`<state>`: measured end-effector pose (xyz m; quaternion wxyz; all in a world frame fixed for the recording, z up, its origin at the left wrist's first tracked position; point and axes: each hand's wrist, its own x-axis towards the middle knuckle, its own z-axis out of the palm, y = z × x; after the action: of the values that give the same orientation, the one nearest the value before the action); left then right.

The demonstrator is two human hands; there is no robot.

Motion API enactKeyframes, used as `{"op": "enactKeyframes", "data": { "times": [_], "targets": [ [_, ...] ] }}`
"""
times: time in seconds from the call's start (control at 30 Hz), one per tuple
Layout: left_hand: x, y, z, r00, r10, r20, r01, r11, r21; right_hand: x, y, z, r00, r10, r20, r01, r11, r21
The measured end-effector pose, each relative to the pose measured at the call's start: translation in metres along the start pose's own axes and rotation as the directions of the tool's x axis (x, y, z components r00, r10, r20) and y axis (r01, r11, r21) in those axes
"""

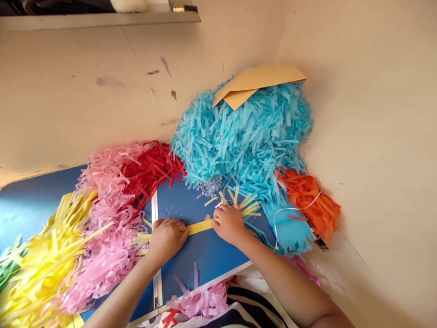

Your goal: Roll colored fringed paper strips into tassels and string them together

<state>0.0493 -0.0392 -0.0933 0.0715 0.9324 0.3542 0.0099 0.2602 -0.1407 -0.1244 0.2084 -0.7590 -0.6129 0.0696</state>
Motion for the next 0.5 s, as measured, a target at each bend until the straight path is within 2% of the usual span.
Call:
{"op": "enactKeyframes", "data": {
  "times": [0.07, 0.13, 0.2, 0.27, 0.37, 0.5],
  "targets": [
    [-0.001, 0.001, -0.002, 0.998, 0.023, -0.064, -0.021, 0.999, 0.03, -0.001, -0.001, -0.005, 0.998, 0.029, -0.056, -0.031, 0.999, -0.024],
    [-0.004, 0.003, -0.002, 0.981, 0.147, -0.13, -0.139, 0.988, 0.074, -0.004, -0.005, -0.011, 0.993, -0.017, -0.117, 0.008, 0.997, -0.077],
    [-0.007, 0.005, 0.0, 0.937, 0.319, -0.141, -0.303, 0.945, 0.12, -0.008, -0.013, -0.014, 0.977, -0.194, -0.087, 0.182, 0.975, -0.129],
    [-0.009, 0.009, 0.001, 0.907, 0.402, -0.125, -0.387, 0.913, 0.128, -0.01, -0.019, -0.013, 0.927, -0.375, 0.015, 0.373, 0.917, -0.143],
    [-0.008, 0.015, -0.001, 0.918, 0.374, -0.13, -0.367, 0.927, 0.076, -0.005, -0.022, -0.008, 0.864, -0.486, 0.13, 0.501, 0.855, -0.137],
    [-0.003, 0.019, -0.005, 0.941, 0.314, -0.13, -0.317, 0.948, -0.006, 0.009, -0.014, -0.005, 0.847, -0.497, 0.189, 0.518, 0.851, -0.084]
  ]
}}
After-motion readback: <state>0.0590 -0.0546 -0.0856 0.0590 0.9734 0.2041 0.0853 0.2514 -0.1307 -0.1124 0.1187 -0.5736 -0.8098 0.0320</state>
